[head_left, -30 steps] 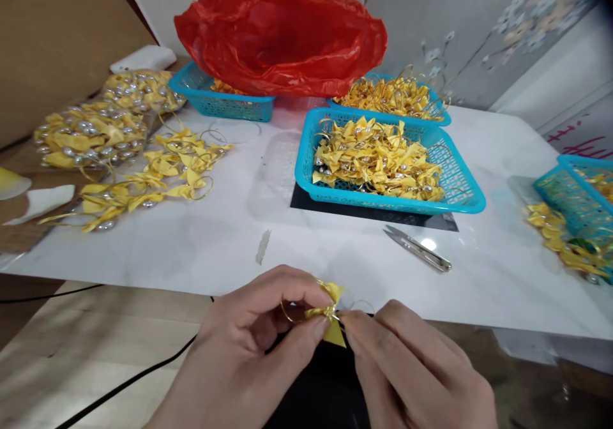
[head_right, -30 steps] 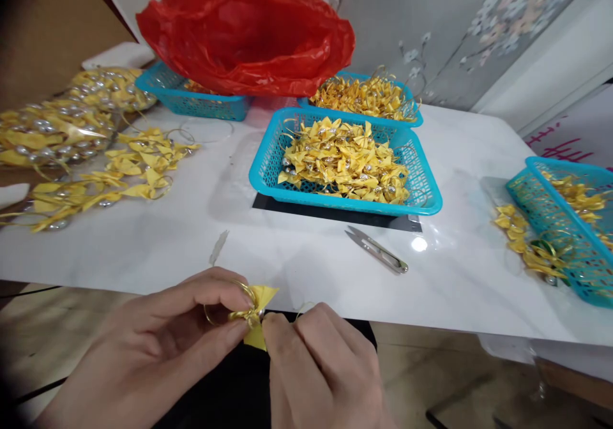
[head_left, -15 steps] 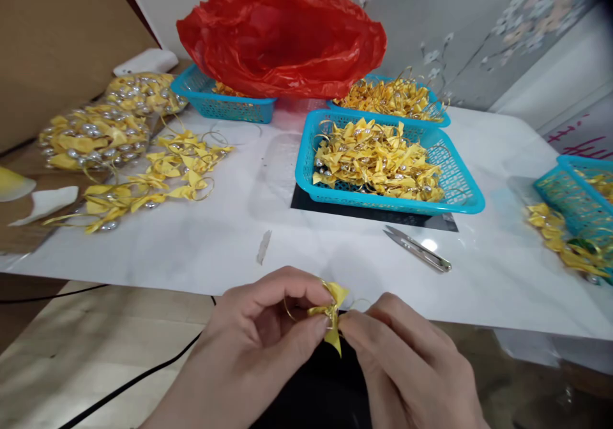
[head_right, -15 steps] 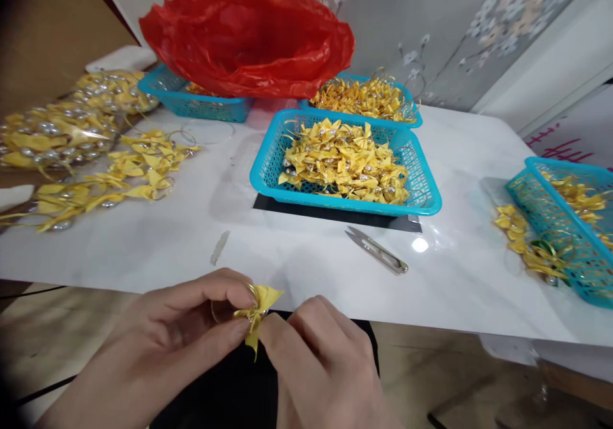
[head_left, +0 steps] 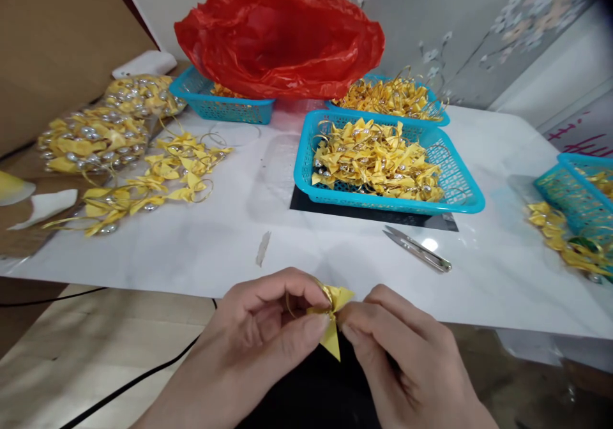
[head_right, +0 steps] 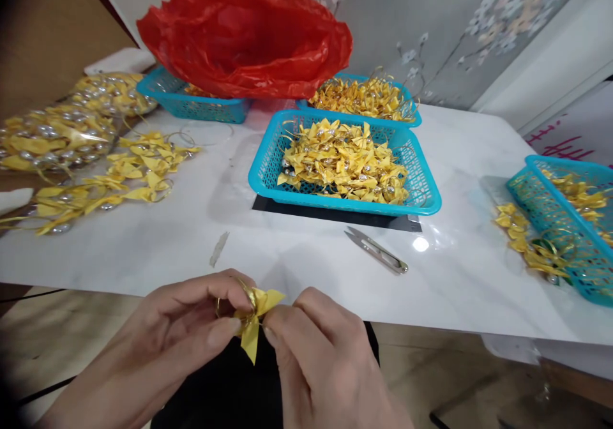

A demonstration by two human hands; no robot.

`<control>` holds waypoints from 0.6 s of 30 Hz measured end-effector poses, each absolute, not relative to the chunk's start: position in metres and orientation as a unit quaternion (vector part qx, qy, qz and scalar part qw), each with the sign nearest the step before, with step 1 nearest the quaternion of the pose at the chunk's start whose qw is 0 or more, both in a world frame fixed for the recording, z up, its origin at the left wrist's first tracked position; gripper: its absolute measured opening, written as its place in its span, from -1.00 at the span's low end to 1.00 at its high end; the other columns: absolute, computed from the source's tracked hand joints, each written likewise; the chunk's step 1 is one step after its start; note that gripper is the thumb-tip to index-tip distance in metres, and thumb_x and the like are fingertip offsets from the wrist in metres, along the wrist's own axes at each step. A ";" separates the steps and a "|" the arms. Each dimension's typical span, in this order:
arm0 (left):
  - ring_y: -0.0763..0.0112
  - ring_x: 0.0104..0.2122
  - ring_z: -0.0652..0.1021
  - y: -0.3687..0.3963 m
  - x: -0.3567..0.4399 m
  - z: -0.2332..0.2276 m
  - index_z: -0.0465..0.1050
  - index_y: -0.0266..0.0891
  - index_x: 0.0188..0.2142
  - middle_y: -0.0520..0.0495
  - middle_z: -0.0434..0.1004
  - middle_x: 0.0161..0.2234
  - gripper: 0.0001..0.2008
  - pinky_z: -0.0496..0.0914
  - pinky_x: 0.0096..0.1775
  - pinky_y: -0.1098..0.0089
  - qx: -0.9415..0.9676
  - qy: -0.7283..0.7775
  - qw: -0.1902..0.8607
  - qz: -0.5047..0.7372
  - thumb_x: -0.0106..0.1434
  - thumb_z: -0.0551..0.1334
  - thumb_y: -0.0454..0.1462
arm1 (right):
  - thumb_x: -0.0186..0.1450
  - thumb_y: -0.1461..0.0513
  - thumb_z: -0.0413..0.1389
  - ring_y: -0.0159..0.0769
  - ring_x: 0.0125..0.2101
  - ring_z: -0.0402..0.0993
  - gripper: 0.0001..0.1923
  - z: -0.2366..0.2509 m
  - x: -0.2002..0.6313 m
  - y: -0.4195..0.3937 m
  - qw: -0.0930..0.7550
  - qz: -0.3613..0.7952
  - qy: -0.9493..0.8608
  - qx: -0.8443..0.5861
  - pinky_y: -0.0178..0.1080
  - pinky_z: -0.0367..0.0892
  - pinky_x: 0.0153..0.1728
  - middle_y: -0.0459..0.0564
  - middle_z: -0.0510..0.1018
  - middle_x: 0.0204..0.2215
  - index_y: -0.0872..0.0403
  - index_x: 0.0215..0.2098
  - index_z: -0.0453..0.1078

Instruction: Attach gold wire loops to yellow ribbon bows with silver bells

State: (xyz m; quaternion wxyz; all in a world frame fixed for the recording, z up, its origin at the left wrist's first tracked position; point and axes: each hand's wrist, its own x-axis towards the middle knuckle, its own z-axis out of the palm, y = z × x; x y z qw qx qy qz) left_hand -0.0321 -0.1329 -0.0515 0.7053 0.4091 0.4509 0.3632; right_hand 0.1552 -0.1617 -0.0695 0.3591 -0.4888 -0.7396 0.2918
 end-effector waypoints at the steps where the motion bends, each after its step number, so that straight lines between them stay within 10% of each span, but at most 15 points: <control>1: 0.46 -0.32 0.49 -0.132 -0.032 -0.052 0.59 -0.09 -0.32 0.04 0.55 -0.31 -0.94 0.40 -0.28 0.57 0.420 0.455 0.699 0.357 0.23 0.39 -0.20 | 0.40 0.37 0.01 -0.44 -0.57 0.27 -0.83 -0.069 0.155 -0.163 0.356 0.284 -0.739 -0.497 -0.36 0.20 -0.58 -0.14 0.28 -0.49 0.00 -0.26 0.38; 18: 0.46 -0.23 0.50 -0.130 -0.033 -0.054 0.61 -0.02 -0.23 0.04 0.51 -0.21 -0.87 0.38 -0.22 0.57 0.506 0.420 0.667 0.352 0.35 0.26 -0.27 | 0.42 0.30 0.00 -0.42 -0.59 0.38 -0.79 -0.056 0.161 -0.163 0.360 0.237 -0.725 -0.537 -0.39 0.34 -0.58 -0.14 0.42 -0.49 -0.06 -0.05 0.37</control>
